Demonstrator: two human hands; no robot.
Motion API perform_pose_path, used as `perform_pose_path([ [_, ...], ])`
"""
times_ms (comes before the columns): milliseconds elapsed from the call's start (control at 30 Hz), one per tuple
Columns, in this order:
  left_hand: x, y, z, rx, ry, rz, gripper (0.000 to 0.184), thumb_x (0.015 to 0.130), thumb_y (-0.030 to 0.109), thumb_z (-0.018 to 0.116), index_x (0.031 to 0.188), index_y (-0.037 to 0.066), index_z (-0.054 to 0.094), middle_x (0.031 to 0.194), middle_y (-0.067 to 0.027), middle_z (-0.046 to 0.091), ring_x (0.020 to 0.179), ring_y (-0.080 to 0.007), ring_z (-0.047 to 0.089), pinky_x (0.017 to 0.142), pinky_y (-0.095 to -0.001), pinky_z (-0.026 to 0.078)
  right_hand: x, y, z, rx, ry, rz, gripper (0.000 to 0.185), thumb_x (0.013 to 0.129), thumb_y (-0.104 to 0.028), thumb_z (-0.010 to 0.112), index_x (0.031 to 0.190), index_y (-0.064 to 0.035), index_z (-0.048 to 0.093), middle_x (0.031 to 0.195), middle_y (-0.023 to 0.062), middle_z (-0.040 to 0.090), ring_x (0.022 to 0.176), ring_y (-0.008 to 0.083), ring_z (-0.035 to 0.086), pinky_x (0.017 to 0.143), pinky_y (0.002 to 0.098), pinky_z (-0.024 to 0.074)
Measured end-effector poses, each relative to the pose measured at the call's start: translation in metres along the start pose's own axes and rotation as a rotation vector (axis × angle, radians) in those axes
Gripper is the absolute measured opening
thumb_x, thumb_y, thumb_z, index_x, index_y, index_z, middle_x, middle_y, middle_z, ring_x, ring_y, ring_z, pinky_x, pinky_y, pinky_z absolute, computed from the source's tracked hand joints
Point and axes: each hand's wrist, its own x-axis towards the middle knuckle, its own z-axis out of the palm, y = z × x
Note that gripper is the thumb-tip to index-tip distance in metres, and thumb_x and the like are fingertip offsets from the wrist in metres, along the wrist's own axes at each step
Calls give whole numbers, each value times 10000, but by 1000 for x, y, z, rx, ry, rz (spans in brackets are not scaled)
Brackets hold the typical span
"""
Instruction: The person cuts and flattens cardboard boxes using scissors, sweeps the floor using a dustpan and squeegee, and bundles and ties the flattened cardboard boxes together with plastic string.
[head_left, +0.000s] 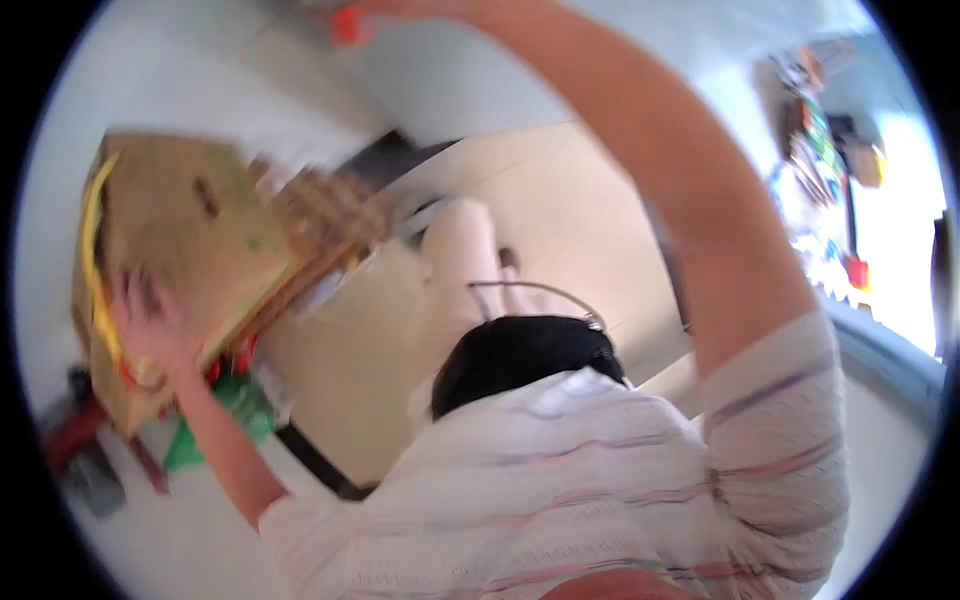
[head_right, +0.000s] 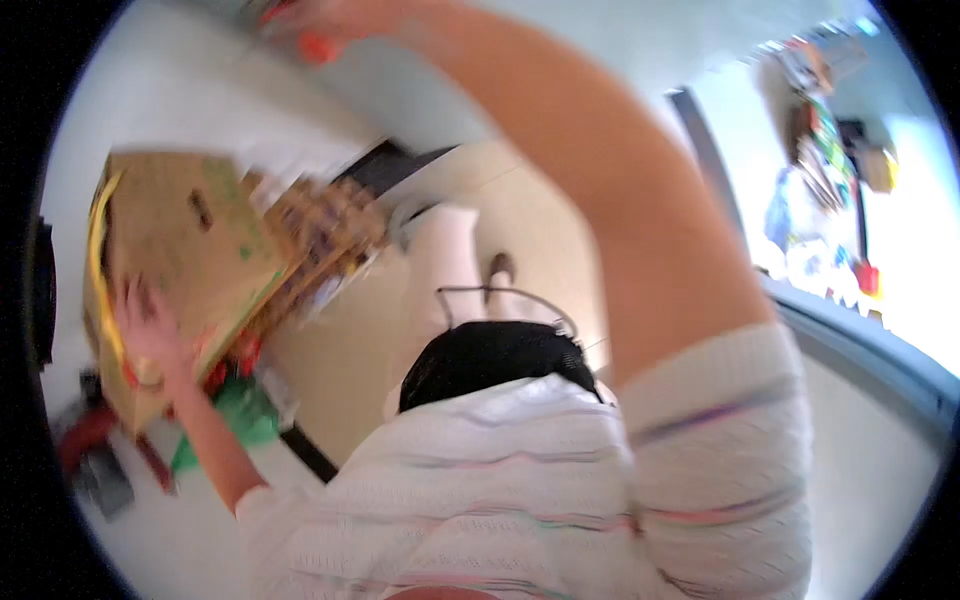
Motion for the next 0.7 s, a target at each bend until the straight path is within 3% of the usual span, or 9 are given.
perform_pose_path([
  [67, -5, -17, 10, -27, -35, 42, 252, 810, 134, 568, 1048, 71, 621, 1162, -125, 552, 1042, -310, 524, 891, -392, 422, 0, -6, 0, 390, -49, 126, 419, 866, -488, 397, 875, -174, 674, 832, 24, 654, 812, 144, 582, 826, 331, 355],
  [100, -5, -20, 16, -38, 15, 54, 245, 839, 143, 535, 1059, 75, 617, 1170, -119, 548, 1043, -314, 522, 890, -397, 419, 1, -7, -4, 125, -63, 86, 506, 871, -544, 270, 812, -245, 674, 802, -16, 652, 868, 117, 558, 889, 347, 269],
  [133, -4, -27, 13, 36, 8, 101, 260, 865, 182, 502, 1078, 81, 611, 1181, -105, 544, 1047, -313, 517, 881, -389, 416, 16, -6, 18, -80, 201, 77, 501, 883, -516, 270, 775, -229, 666, 782, -23, 643, 867, 128, 547, 863, 365, 278],
  [200, 1, -19, 5, 26, -8, 97, 285, 885, 223, 470, 1092, 79, 603, 1190, -97, 539, 1048, -308, 515, 872, -381, 410, 2, -17, 8, -18, 164, 92, 538, 880, -551, 243, 681, -299, 675, 706, -118, 629, 848, 55, 537, 890, 372, 287],
  [267, 1, -20, 6, 40, -60, 80, 296, 889, 232, 461, 1098, 76, 599, 1201, -89, 533, 1052, -300, 514, 871, -374, 408, -3, -21, 3, 18, 13, 135, 549, 885, -550, 221, 655, -317, 661, 698, -125, 619, 805, 40, 512, 867, 352, 263],
  [367, 0, -24, 9, 73, -64, 95, 302, 890, 245, 453, 1103, 88, 598, 1211, -69, 527, 1056, -294, 511, 872, -365, 408, -6, -25, 8, -11, 28, 160, 463, 879, -534, 282, 695, -330, 654, 701, -120, 610, 787, 75, 524, 839, 381, 270],
  [567, -2, -28, 20, 157, -37, 57, 299, 874, 261, 458, 1097, 130, 607, 1212, -20, 529, 1056, -294, 509, 866, -356, 422, -14, -34, 19, -139, 54, 153, 186, 854, -378, 453, 994, -361, 575, 785, -77, 595, 776, 149, 548, 758, 434, 301],
  [667, -6, -28, 17, 132, -82, 3, 296, 860, 256, 470, 1087, 128, 611, 1210, -24, 531, 1060, -298, 507, 864, -363, 426, -35, -41, 25, -85, 184, 69, 314, 899, -404, 327, 965, -291, 613, 754, -5, 588, 832, 173, 554, 834, 473, 277],
  [700, -4, -24, 13, 132, -111, -29, 294, 855, 252, 475, 1082, 125, 612, 1210, -29, 531, 1062, -300, 506, 864, -366, 427, -38, -41, 28, -158, 194, 77, 274, 901, -383, 335, 1012, -340, 582, 754, -18, 586, 840, 165, 557, 816, 472, 286],
])
